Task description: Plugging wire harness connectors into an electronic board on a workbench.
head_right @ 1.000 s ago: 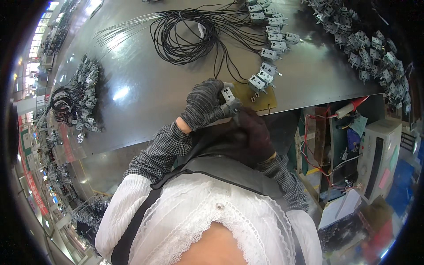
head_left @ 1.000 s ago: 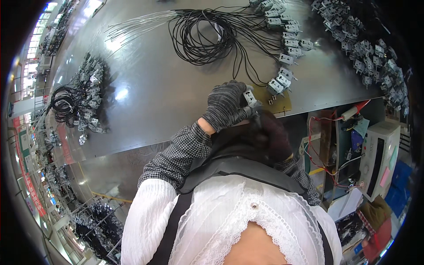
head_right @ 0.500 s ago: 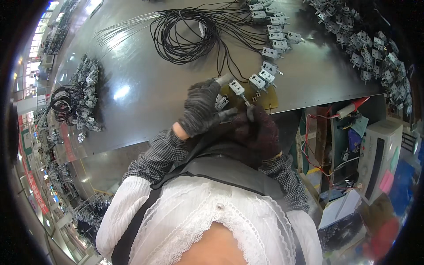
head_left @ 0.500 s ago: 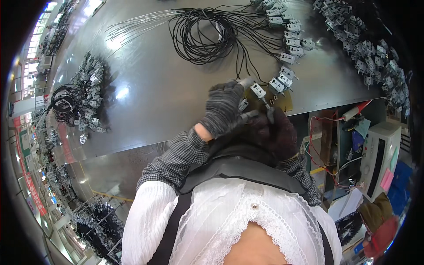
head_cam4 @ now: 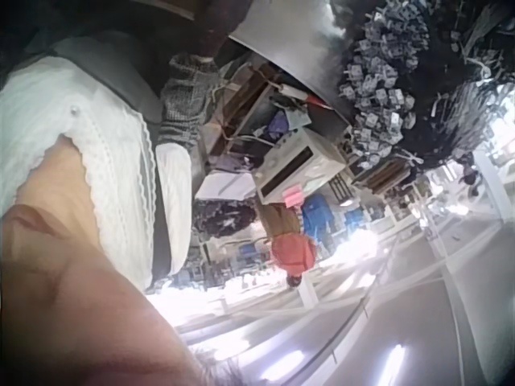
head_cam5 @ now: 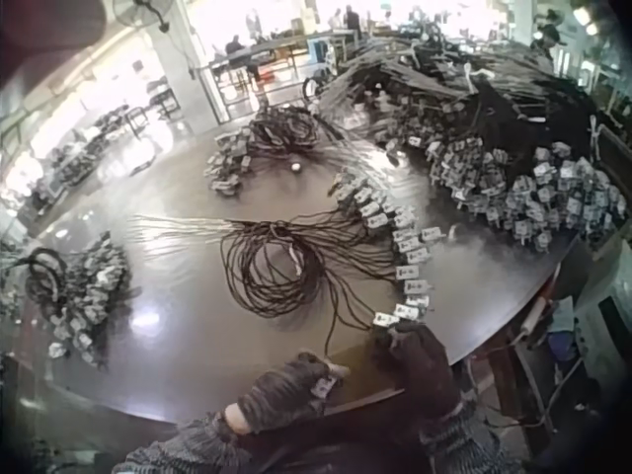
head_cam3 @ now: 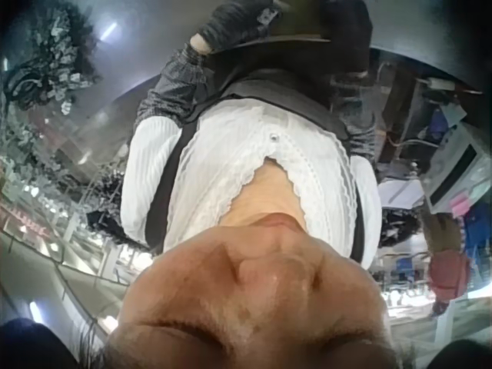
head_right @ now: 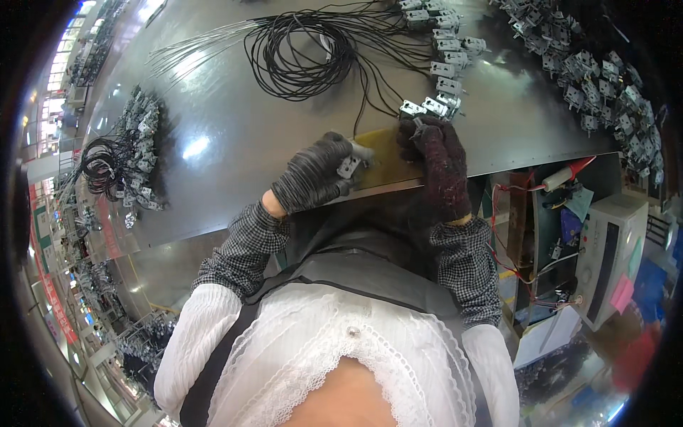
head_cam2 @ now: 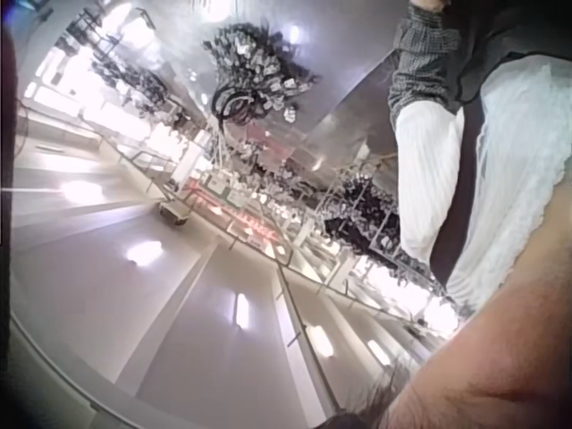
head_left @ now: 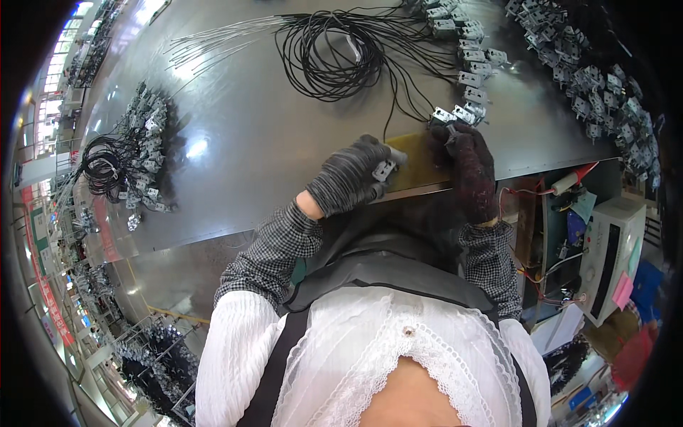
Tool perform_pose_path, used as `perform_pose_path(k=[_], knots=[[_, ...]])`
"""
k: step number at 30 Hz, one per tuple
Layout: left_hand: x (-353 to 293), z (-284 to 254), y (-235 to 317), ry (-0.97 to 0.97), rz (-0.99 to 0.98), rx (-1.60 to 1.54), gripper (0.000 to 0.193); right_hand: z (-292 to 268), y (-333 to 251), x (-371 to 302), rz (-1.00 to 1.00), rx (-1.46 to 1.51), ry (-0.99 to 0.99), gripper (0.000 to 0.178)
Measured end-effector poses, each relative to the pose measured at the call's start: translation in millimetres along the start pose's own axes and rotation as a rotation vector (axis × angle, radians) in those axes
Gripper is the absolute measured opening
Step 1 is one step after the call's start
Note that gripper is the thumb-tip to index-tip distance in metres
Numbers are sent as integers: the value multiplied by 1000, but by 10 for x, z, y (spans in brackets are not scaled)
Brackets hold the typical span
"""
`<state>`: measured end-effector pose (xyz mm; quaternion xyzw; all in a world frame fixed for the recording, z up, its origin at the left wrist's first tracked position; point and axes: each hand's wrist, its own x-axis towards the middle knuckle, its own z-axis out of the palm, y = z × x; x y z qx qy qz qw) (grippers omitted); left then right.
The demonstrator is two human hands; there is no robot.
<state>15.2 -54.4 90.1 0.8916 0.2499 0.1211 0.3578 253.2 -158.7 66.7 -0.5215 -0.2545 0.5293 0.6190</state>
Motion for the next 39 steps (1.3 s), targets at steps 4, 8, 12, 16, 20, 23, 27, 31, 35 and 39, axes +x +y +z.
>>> perform_pose_path(k=[4, 8, 12, 16, 20, 23, 27, 31, 35, 39], knots=[[60, 294, -138, 181, -351, -775, 39, 47, 60, -14, -37, -128, 4, 34], [156, 435, -78, 353, -361, -947, 48, 147, -26, -174, -49, -333, 19, 29], [205, 178, -22, 115, -302, -287, 44, 166, -63, -384, -14, -594, -40, 27], [169, 161, -96, 41, -294, -535, 42, 178, 25, -532, -65, -598, -83, 26], [222, 150, 20, 50, -346, -435, 41, 316, 117, -542, -229, -677, -30, 24], [226, 198, 36, 115, -281, -553, 41, 319, 157, -530, -464, -793, -14, 26], [234, 202, -18, 61, -335, -355, 43, 307, 240, -559, -128, -589, -73, 27], [206, 290, -23, 147, -266, -338, 49, 215, 418, -641, -86, -503, -105, 30], [185, 277, 55, 162, -194, -197, 49, 152, 492, -693, -301, -733, -156, 32], [142, 343, 56, 198, -217, -149, 47, 104, 480, -615, 53, -244, -158, 32]])
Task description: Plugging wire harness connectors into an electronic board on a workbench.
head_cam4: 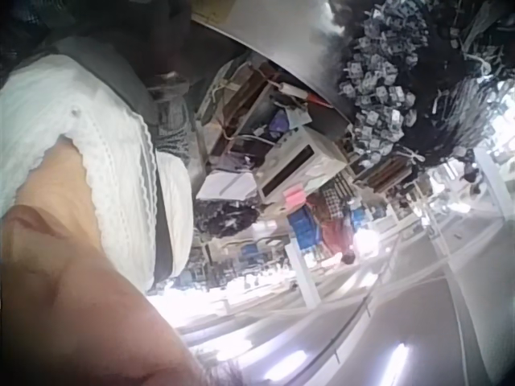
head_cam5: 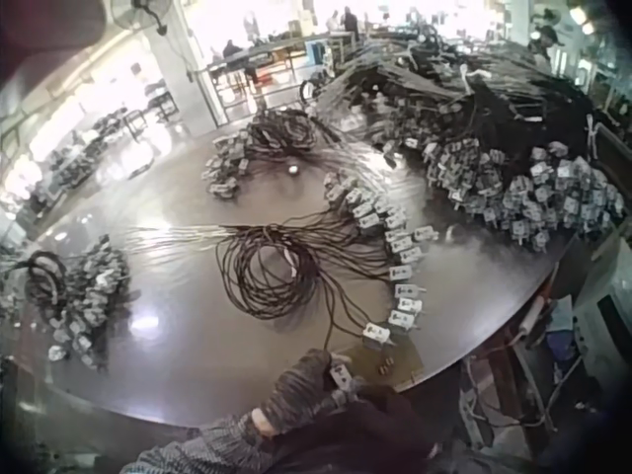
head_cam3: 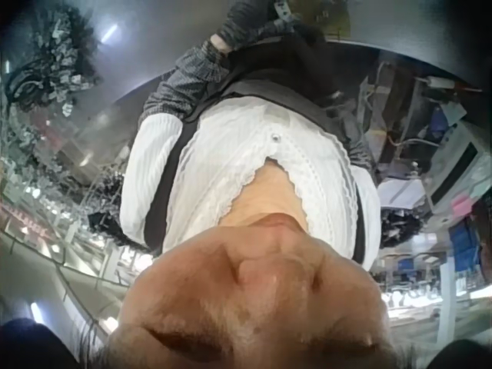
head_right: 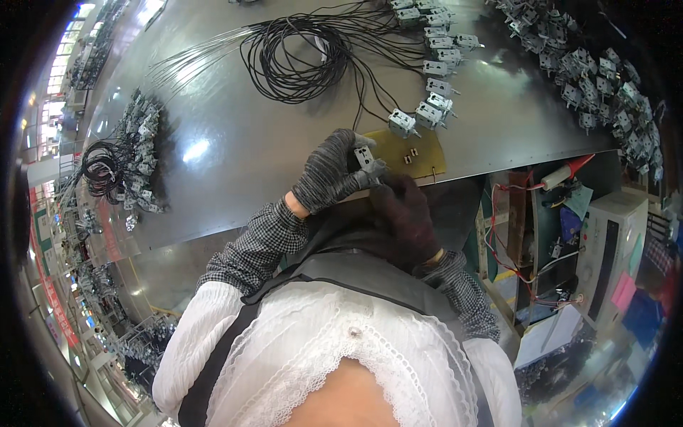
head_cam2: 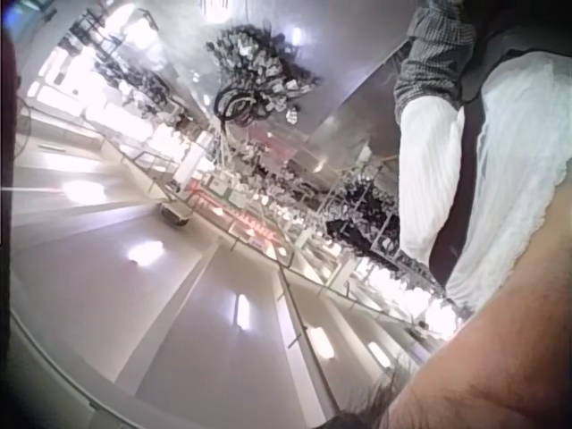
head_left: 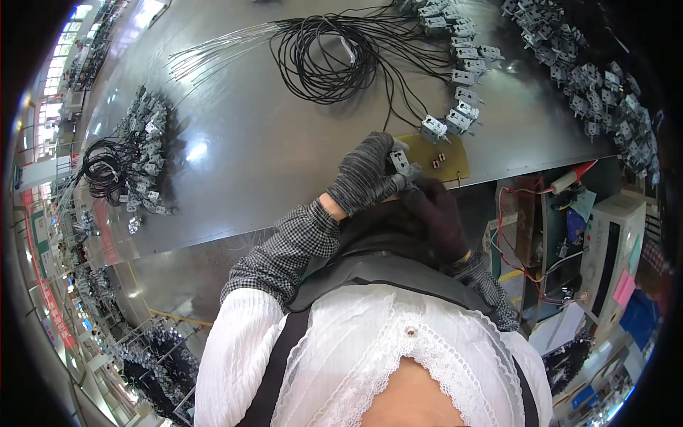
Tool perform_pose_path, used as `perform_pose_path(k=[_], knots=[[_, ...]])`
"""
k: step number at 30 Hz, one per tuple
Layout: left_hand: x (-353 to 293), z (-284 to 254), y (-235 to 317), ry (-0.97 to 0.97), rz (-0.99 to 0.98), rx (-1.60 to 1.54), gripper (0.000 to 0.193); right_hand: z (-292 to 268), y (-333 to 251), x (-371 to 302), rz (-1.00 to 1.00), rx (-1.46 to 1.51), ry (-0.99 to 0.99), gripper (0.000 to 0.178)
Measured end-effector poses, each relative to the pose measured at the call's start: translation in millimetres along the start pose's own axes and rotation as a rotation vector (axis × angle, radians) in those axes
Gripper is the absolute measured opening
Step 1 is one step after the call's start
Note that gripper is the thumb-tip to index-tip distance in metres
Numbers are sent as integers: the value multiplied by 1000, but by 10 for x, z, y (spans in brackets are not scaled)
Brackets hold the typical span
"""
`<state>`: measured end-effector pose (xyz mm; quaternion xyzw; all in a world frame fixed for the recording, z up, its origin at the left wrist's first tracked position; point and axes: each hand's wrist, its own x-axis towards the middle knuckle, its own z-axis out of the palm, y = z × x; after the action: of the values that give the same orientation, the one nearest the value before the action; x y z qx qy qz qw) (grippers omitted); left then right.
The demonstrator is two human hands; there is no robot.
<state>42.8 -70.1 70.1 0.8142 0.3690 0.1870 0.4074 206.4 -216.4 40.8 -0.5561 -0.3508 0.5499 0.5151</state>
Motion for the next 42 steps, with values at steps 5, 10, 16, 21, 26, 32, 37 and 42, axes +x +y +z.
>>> perform_pose_path(k=[5, 10, 16, 21, 26, 32, 37, 42], knots=[[-19, 28, 31, 12, -19, -36, 47, 139, -246, -78, 49, -274, 103, 32], [22, 34, -17, 35, -21, -13, 46, 43, -208, -13, 376, 516, -2, 36], [45, -19, 0, -46, -97, -134, 41, 89, -302, 14, -456, -847, 162, 36], [-37, 198, -171, -26, -158, -870, 45, 108, -200, -34, 248, 374, -46, 42], [-43, 96, -173, -4, -360, -1122, 42, 132, 27, -61, 289, 955, -143, 42], [477, -461, -810, 556, -300, -1374, 41, 28, -169, -78, 420, 947, -197, 47], [1259, -771, -557, 595, -89, -1428, 37, 199, -288, -27, 493, 678, -160, 50], [1481, -1002, 185, 751, 65, -1353, 15, 155, -369, -18, 481, 655, -170, 44]])
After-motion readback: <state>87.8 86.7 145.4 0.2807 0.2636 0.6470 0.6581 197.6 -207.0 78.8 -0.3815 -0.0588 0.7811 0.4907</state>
